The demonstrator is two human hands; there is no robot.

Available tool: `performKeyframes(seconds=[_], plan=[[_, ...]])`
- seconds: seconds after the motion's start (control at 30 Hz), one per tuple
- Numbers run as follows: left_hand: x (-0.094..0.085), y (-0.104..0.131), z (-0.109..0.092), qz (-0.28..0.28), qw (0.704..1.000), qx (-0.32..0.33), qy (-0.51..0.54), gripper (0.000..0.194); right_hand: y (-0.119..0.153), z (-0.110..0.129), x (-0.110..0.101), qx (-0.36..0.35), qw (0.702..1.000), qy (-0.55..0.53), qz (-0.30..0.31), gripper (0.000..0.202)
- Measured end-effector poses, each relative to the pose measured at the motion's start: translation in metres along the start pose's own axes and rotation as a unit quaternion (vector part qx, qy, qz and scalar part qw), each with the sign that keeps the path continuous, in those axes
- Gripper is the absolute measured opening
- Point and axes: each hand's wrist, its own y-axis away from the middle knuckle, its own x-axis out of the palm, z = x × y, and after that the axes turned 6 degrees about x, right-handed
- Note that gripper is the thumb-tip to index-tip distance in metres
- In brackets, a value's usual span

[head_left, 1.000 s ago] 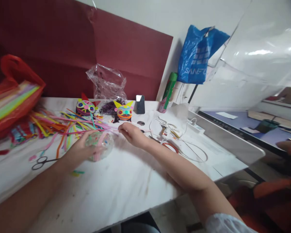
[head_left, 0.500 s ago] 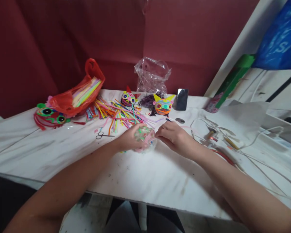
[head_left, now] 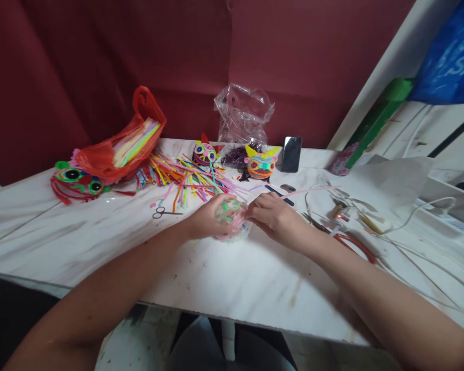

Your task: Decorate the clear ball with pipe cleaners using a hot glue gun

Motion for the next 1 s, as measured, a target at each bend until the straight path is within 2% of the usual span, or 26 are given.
performKeyframes(seconds=[0.47,0.6,0.8,1.0], plan=[[0.002,0.001,-0.003,-0.008,1.000,-0.022,0.011,0.079,0.000,0.003,0.001,-0.025,0.998,0.050,-0.007,0.018],[0.003,0.002,-0.004,-0.019,1.000,-0.015,0.000,0.074,-0.001,0.005,0.003,-0.025,0.998,0.049,-0.010,0.020],[0.004,0.002,-0.007,-0.022,0.999,-0.029,0.020,0.071,-0.001,0.001,-0.001,0.034,0.998,-0.010,-0.056,0.009],[0.003,0.002,-0.004,-0.020,0.999,-0.026,0.033,0.072,0.003,-0.007,0.004,0.101,0.988,-0.102,-0.052,0.011]])
